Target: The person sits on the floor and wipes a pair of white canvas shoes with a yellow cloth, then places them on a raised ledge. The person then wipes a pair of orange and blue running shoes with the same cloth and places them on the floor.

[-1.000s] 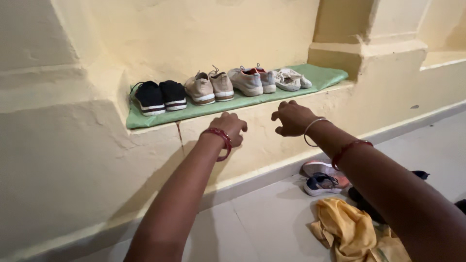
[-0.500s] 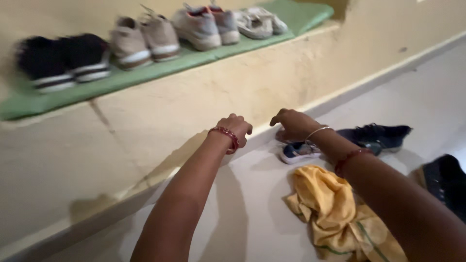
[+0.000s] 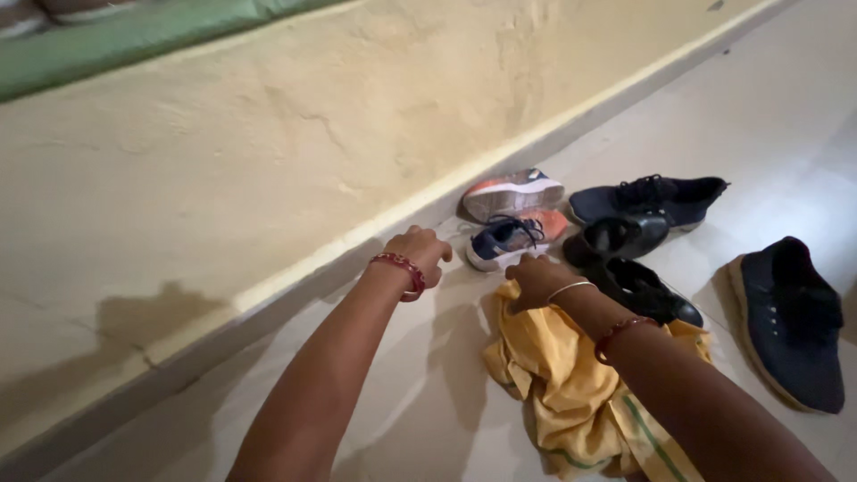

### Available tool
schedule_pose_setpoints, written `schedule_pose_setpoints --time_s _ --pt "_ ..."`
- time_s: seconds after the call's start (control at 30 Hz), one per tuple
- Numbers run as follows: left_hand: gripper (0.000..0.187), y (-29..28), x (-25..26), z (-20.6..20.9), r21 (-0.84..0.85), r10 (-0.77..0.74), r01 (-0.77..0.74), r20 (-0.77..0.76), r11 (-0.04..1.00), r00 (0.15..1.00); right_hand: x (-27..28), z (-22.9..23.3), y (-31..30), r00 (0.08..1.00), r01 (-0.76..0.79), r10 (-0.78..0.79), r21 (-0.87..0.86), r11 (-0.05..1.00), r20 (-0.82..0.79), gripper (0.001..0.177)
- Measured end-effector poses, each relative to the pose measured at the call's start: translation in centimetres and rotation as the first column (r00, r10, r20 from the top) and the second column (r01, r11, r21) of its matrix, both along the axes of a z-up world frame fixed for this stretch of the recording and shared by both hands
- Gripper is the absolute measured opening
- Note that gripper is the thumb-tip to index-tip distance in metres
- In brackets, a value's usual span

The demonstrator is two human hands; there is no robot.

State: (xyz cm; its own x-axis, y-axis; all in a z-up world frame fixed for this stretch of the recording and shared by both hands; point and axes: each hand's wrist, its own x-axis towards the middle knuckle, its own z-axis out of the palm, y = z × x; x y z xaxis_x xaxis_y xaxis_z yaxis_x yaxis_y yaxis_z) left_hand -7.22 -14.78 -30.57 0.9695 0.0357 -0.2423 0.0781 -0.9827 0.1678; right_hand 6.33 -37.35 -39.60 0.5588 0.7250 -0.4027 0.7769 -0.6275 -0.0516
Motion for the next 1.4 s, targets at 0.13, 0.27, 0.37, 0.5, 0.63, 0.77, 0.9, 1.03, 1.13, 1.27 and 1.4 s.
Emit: schedule_pose_setpoints --time_s 0.13,0.27,0.37,0.5,0.63,0.77,0.9,1.03,1.13,1.27,1.4 --pt "0.041 -0.3 0.7 -2.0 -0.030 0.009 -0.010 -0.035 0.999 0.999 0.7 -2.2 -1.4 0.995 0.064 -0.066 -0.033 0.997 -0.076 0.068" --pt "0.041 -1.1 1.9 -3.3 -0.040 -0.032 0.031 -0.034 0.999 0.999 1.7 -4.1 -1.8 0.999 0.041 -0.040 0.051 0.998 -0.032 0.049" --pt "0.040 -1.8 2.5 -4.1 -0.058 -0.039 0.038 -0.018 0.998 0.999 2.1 -4.7 -1.4 0.992 0.122 -0.117 0.119 0.985 -0.049 0.042" --pt "0.045 -3.0 3.4 -4.4 -0.060 -0.077 0.076 -0.012 0.995 0.997 2.1 -3.9 -0.8 0.995 0.054 -0.020 0.342 0.938 -0.101 0.037" --pt "0.043 -4.5 4.1 -4.4 -0.079 -0.088 0.087 0.002 0.993 0.996 1.6 -2.2 -0.7 0.992 0.009 0.035 0.337 0.942 -0.125 0.038" --pt "0.038 -5.9 5.0 -4.6 -0.084 -0.134 0.135 0.027 0.987 0.991 1.7 -0.2 -1.4 0.998 -0.019 0.041 0.363 0.932 -0.054 0.034" --pt "0.039 -7.7 5.4 -4.9 -0.100 -0.190 0.195 0.057 0.976 0.980 2.0 0.9 -3.6 0.997 0.069 -0.079 0.393 0.917 0.010 0.030" --pt "0.060 -9.4 5.2 -4.6 -0.118 -0.217 0.226 0.085 0.967 0.972 2.8 1.2 -6.8 0.977 0.176 -0.212 0.464 0.868 0.027 0.026" --pt "0.091 -11.3 5.1 -4.2 -0.133 -0.199 0.196 -0.010 0.972 0.980 3.8 1.1 -9.1 0.938 0.325 -0.344 0.429 0.843 -0.035 0.024" --pt "0.115 -14.2 4.5 -5.5 -0.158 -0.153 0.125 -0.181 0.980 0.971 4.6 0.0 -11.0 0.957 0.286 -0.277 0.410 0.866 -0.083 0.032" --pt "0.088 -15.6 3.9 -9.0 -0.102 -0.215 0.201 -0.154 0.974 0.964 3.1 -1.9 -10.7 0.985 0.086 -0.030 0.342 0.936 -0.168 0.059"
